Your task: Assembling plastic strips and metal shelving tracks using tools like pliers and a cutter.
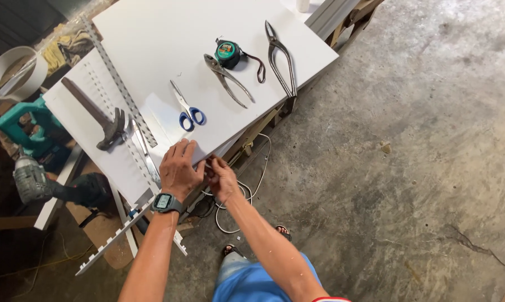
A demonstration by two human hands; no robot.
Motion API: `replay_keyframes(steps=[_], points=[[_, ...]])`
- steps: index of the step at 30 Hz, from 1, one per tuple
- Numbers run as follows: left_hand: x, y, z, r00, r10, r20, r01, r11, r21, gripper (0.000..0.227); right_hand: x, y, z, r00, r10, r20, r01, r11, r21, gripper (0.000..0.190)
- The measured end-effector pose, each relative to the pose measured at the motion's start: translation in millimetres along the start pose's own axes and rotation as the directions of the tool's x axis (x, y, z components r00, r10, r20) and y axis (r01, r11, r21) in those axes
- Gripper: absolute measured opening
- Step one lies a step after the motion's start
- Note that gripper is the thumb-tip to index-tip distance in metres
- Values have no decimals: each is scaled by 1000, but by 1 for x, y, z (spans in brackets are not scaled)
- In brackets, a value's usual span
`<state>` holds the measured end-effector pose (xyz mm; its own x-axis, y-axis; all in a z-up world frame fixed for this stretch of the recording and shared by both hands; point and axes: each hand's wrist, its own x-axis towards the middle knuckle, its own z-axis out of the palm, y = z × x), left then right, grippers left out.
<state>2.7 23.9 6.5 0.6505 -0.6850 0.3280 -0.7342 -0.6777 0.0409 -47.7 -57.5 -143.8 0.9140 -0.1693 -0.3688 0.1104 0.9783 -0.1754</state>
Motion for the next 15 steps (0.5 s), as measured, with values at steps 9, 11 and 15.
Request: replay_keyframes(steps=[9, 11, 15], points=[[5, -10, 9, 997, 71, -27, -72, 995, -68, 55, -1, 18, 23, 997, 16, 72, -40, 934, 355, 36], [8, -9, 9, 995, 87, -53, -90, 995, -48, 54, 4, 22, 22, 1000, -20, 14, 14, 942, 335, 34], [6, -9, 16, 988, 117, -105, -116, 993, 14, 53, 8, 27, 23, 999, -53, 12, 46, 934, 355, 34]])
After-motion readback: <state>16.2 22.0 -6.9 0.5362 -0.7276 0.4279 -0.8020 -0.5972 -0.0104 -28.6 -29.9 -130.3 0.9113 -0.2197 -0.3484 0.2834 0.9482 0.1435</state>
